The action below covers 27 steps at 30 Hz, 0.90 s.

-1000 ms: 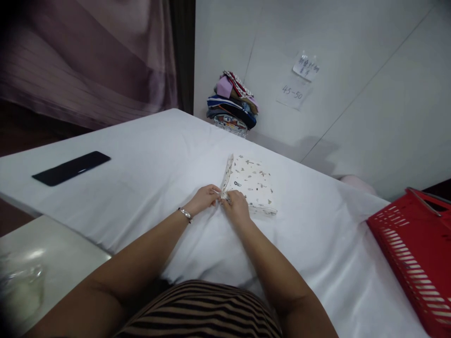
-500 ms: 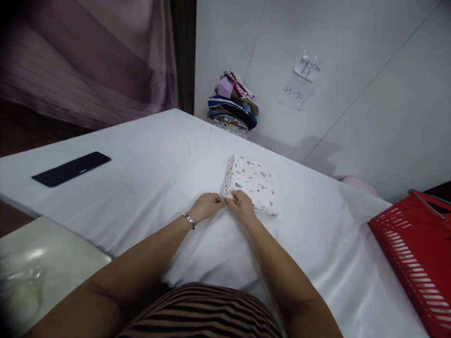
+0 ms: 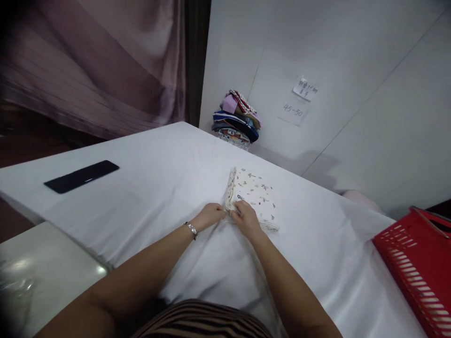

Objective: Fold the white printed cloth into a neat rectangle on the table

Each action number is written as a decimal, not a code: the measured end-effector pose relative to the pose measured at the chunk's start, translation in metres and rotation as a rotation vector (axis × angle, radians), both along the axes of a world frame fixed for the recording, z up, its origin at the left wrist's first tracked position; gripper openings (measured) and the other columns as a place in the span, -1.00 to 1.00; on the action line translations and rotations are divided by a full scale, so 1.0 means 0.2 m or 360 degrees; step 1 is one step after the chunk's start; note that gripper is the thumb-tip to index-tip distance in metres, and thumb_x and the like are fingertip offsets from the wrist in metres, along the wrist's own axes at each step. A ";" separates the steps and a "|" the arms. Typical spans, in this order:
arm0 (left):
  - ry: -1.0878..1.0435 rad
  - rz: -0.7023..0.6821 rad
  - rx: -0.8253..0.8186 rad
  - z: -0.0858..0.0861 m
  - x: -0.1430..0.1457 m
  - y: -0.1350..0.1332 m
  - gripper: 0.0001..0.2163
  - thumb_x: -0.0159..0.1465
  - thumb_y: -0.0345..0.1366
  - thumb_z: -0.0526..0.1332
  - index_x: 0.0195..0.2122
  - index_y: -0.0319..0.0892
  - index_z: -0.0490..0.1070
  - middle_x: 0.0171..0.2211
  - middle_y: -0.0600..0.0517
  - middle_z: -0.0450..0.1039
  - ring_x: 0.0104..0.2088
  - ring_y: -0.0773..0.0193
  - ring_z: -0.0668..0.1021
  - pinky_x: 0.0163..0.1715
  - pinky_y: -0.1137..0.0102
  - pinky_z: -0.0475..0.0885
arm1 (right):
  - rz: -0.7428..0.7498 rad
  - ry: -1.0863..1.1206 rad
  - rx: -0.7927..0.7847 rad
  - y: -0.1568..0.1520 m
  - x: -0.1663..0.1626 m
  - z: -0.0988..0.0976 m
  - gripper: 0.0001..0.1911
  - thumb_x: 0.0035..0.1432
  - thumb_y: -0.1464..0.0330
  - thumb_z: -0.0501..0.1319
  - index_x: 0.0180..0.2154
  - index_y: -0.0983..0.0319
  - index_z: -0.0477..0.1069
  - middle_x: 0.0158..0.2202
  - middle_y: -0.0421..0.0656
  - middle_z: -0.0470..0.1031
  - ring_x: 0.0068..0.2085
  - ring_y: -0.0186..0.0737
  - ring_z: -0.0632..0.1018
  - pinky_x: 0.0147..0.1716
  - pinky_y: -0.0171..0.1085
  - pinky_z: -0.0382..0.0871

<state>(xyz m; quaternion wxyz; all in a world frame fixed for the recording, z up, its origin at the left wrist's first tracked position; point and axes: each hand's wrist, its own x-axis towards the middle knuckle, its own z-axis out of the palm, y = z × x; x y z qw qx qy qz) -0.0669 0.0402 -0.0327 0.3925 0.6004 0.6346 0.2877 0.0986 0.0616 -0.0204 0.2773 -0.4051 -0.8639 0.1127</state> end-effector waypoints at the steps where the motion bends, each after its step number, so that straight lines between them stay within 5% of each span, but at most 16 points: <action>1: -0.0068 0.0002 -0.0047 0.00 0.00 0.00 -0.81 0.03 -0.27 0.12 -0.67 -0.20 0.30 -0.71 0.12 0.26 -0.60 0.37 0.32 -0.61 0.47 0.10 | 0.0028 -0.0052 0.0008 0.00 0.00 0.00 -0.92 0.10 0.36 0.12 -0.32 0.19 0.34 -0.37 -0.17 0.39 -0.30 -0.20 0.42 -0.31 -0.27 0.28; 6: -0.0287 0.0001 -0.0171 0.01 0.00 -0.01 -0.80 0.04 -0.26 0.12 -0.69 -0.19 0.26 -0.76 0.13 0.24 -0.66 0.39 0.32 -0.62 0.49 0.19 | 0.0053 -0.0208 0.0001 0.00 -0.01 -0.03 -0.92 0.08 0.40 0.13 -0.31 0.19 0.33 -0.34 -0.15 0.39 -0.26 -0.18 0.41 -0.27 -0.25 0.29; 11: -0.0501 -0.0036 -0.0414 0.05 0.00 -0.02 -0.88 0.02 -0.28 0.17 -0.56 -0.21 0.30 -0.56 0.07 0.43 -0.64 0.41 0.44 -0.68 0.53 0.20 | 0.0061 -0.0202 -0.0006 -0.01 -0.01 -0.05 -0.92 0.09 0.41 0.13 -0.30 0.19 0.32 -0.32 -0.14 0.39 -0.25 -0.17 0.41 -0.27 -0.25 0.28; 16: -0.0729 -0.0038 -0.0547 0.07 -0.02 -0.02 -0.67 0.08 -0.01 0.16 -0.48 -0.23 0.29 -0.57 0.07 0.42 -0.72 0.42 0.38 -0.75 0.52 0.05 | 0.0050 -0.0142 -0.0016 -0.04 -0.02 -0.04 -0.87 0.10 0.43 0.12 -0.25 0.18 0.33 -0.29 -0.14 0.40 -0.22 -0.16 0.40 -0.24 -0.23 0.29; 21: -0.0492 0.0011 -0.0425 0.02 -0.02 -0.01 -0.56 0.05 0.13 0.14 -0.59 -0.22 0.25 -0.70 0.08 0.32 -0.73 0.39 0.36 -0.73 0.48 0.10 | 0.0109 -0.0087 -0.0064 -0.09 -0.03 -0.03 -0.80 0.09 0.48 0.10 -0.21 0.19 0.36 -0.26 -0.12 0.42 -0.18 -0.15 0.41 -0.17 -0.19 0.30; 27: -0.0312 -0.0031 -0.0388 0.02 -0.03 -0.02 -0.67 0.13 -0.05 0.07 -0.58 -0.22 0.28 -0.64 0.03 0.40 -0.72 0.36 0.39 -0.70 0.46 0.19 | 0.0261 -0.0027 -0.0194 -0.07 0.05 0.02 -0.69 0.11 0.48 0.05 -0.13 0.20 0.43 -0.14 -0.10 0.45 -0.08 -0.19 0.43 -0.06 -0.17 0.33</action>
